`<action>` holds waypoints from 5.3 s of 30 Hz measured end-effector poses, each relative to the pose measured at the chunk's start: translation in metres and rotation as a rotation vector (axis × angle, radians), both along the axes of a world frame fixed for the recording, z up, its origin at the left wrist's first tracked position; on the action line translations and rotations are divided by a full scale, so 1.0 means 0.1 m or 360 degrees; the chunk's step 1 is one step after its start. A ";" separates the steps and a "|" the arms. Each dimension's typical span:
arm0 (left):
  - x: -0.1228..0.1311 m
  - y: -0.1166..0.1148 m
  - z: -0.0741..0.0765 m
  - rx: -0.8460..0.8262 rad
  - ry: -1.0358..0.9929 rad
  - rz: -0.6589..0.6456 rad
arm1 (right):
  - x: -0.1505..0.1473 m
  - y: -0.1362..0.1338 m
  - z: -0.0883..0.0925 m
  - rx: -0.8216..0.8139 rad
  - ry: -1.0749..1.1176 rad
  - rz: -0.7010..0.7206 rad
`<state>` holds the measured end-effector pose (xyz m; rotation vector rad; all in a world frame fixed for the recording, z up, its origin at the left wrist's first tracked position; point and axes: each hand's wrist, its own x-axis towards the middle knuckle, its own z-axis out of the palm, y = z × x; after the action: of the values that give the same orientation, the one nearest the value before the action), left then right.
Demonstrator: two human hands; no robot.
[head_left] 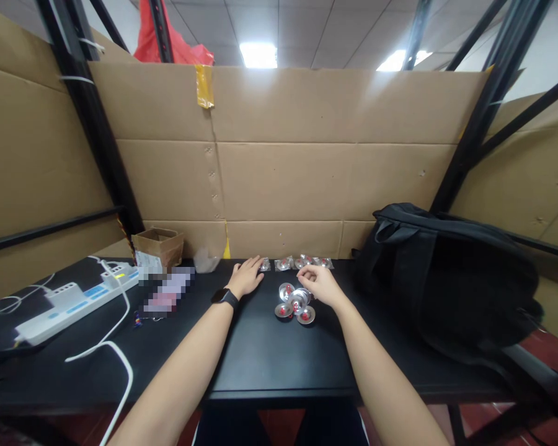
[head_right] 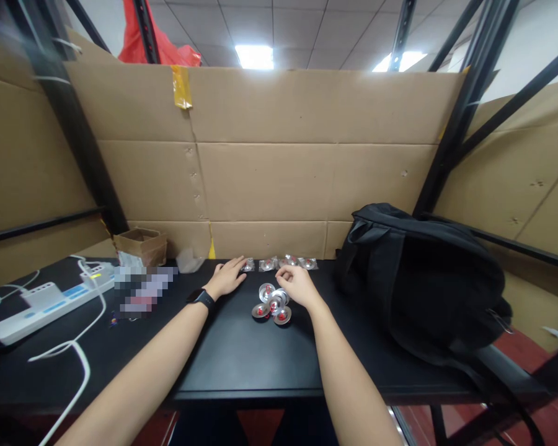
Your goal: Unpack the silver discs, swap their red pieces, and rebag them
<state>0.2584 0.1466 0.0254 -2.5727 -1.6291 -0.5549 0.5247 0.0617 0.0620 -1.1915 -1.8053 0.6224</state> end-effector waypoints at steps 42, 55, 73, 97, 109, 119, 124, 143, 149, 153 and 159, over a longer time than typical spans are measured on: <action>0.58 -0.63 0.35 -0.0654 -0.1863 -0.0735 | -0.15 -0.05 0.08 0.0338 0.0380 0.0024; 0.60 -0.65 0.32 -0.0966 -0.1876 -0.0672 | -0.13 -0.04 0.11 0.0284 0.0238 0.0103; 0.40 -0.52 0.38 -0.0590 -0.1623 -0.0602 | -0.05 -0.04 0.13 0.0022 0.0415 0.0198; 0.55 -0.55 0.23 -0.0650 -0.1884 -0.0709 | -0.14 -0.01 0.04 0.0121 0.0575 0.0009; 0.57 -0.61 0.33 -0.0515 -0.1787 -0.0855 | -0.18 -0.01 -0.01 0.0081 0.0739 0.0085; 0.47 -0.64 0.40 -0.0648 -0.1751 -0.1008 | -0.13 -0.07 0.06 0.0131 0.0546 0.0223; 0.41 -0.59 0.38 -0.0786 -0.1764 -0.1015 | -0.14 -0.02 -0.01 0.0125 0.0608 0.0198; 0.35 -0.86 0.68 0.0923 -0.0604 -0.0355 | -0.18 -0.06 0.04 -0.0051 0.0995 0.0022; 0.38 -0.84 0.64 0.0551 -0.0834 -0.0402 | -0.18 -0.07 0.06 -0.0063 0.1048 0.0023; 0.38 -0.74 0.56 -0.0010 -0.1092 -0.0729 | -0.18 -0.08 0.07 -0.0084 0.1048 0.0019; 0.41 -0.68 0.47 -0.0335 -0.1293 -0.0790 | -0.20 -0.10 0.09 -0.0145 0.1074 0.0062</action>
<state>0.2991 0.0785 0.0723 -3.1467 -1.1677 -1.7284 0.5047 0.0514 0.0706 -0.8581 -1.2361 0.9977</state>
